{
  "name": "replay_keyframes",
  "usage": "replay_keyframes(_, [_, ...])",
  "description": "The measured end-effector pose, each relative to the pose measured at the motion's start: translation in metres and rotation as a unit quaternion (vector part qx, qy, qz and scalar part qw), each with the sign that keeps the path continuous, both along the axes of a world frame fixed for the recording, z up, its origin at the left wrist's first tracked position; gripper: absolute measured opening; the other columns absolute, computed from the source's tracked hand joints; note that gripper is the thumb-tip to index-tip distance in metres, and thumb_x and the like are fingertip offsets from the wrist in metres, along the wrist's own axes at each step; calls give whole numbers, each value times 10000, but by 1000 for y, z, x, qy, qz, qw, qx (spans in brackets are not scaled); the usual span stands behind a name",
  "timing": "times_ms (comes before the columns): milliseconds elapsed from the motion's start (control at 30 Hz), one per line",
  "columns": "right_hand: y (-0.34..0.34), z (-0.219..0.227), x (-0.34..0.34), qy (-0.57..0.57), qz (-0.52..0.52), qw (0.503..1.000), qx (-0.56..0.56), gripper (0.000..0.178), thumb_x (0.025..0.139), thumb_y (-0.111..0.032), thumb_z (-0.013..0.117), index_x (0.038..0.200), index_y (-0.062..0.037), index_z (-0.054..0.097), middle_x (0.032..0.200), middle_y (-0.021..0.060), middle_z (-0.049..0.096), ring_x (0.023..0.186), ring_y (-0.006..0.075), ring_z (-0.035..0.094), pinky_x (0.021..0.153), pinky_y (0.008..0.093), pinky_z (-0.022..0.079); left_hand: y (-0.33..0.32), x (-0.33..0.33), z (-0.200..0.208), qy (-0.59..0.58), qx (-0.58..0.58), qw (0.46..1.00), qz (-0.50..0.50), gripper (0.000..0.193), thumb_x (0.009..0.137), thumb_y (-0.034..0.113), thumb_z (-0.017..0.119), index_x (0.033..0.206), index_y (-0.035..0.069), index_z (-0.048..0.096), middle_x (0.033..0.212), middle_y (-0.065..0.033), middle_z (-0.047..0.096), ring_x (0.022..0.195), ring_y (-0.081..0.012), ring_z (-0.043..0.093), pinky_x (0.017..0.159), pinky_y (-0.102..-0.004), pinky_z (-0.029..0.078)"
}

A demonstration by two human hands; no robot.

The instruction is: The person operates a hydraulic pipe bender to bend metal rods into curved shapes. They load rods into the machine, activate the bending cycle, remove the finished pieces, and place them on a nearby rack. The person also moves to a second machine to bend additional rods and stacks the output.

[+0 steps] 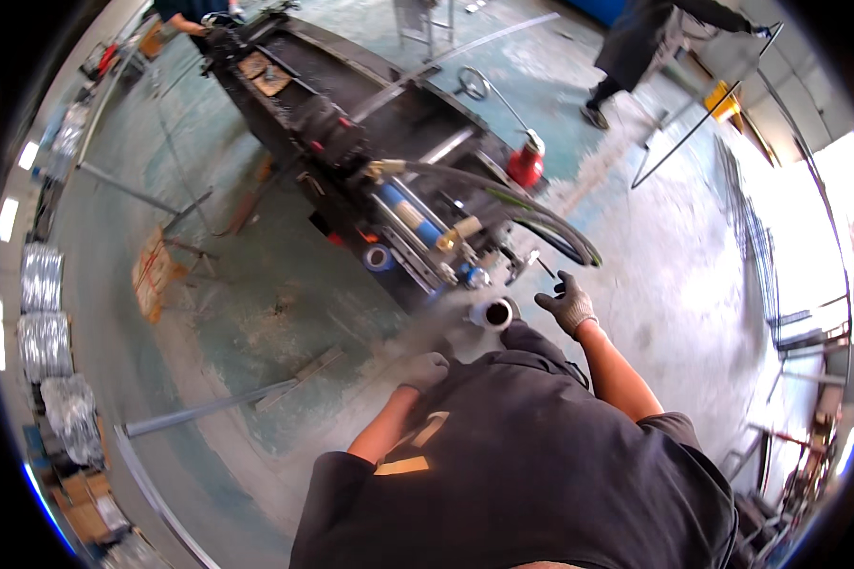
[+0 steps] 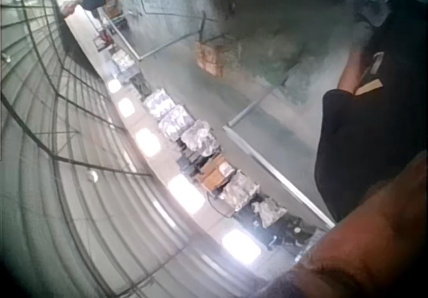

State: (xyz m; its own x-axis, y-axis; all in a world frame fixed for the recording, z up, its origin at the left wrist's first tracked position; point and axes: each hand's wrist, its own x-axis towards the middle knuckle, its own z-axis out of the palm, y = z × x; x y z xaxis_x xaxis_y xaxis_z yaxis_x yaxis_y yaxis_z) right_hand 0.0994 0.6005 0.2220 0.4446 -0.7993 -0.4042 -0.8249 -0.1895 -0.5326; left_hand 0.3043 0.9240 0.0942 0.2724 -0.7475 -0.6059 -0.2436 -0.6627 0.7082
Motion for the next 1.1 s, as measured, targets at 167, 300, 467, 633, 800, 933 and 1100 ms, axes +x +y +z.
replay_keyframes(167, [26,-35,-115,87,-58,983,150,827,800,-504,785,1437,-26,565,1257,197,717,1171,309,694,1009,392,536,14,0,-10,-71,143,986,-46,239,811,222,639,936,90,793,982,-167,760,947,-293,730,864,-416,552])
replay_keyframes(300, [28,-64,-200,131,-114,962,213,711,834,-470,756,1360,-8,635,1192,180,745,1067,268,729,945,375,559,19,-5,-1,-108,153,982,-18,275,797,244,615,931,87,796,920,-168,758,876,-300,736,803,-419,556])
replay_keyframes(467, [-11,-105,-305,108,-199,946,232,567,847,-375,748,1268,2,697,1112,197,763,988,268,746,905,381,566,-29,-72,3,-93,182,977,68,185,781,185,624,801,40,739,735,-136,709,696,-249,683,635,-393,511])
replay_keyframes(633, [-68,-116,-319,49,-54,977,200,509,871,-420,683,1199,-35,738,1158,211,741,1140,351,695,980,407,528,-131,-187,11,57,44,980,184,180,905,177,600,849,25,678,718,-43,626,640,-144,570,613,-300,450])
replay_keyframes(800, [-93,-52,-214,-125,6,960,251,358,912,-271,687,1183,-43,732,928,83,748,775,156,700,735,330,559,-214,-264,108,23,-49,995,85,264,908,220,634,1025,8,741,852,-48,706,792,-140,646,752,-298,516])
replay_keyframes(933, [-97,-43,-132,-167,94,955,226,425,910,-292,683,1249,-34,678,974,114,750,819,193,717,736,343,569,-203,-250,114,20,14,983,182,264,888,184,663,1082,19,732,875,-40,712,798,-146,661,756,-300,525])
replay_keyframes(1100, [-74,-60,-57,-204,-50,937,280,558,903,-276,748,1360,1,589,1123,123,716,857,179,704,700,328,591,-175,-207,98,43,-5,946,321,236,916,119,643,1109,-8,696,861,-36,687,764,-113,629,706,-263,511])
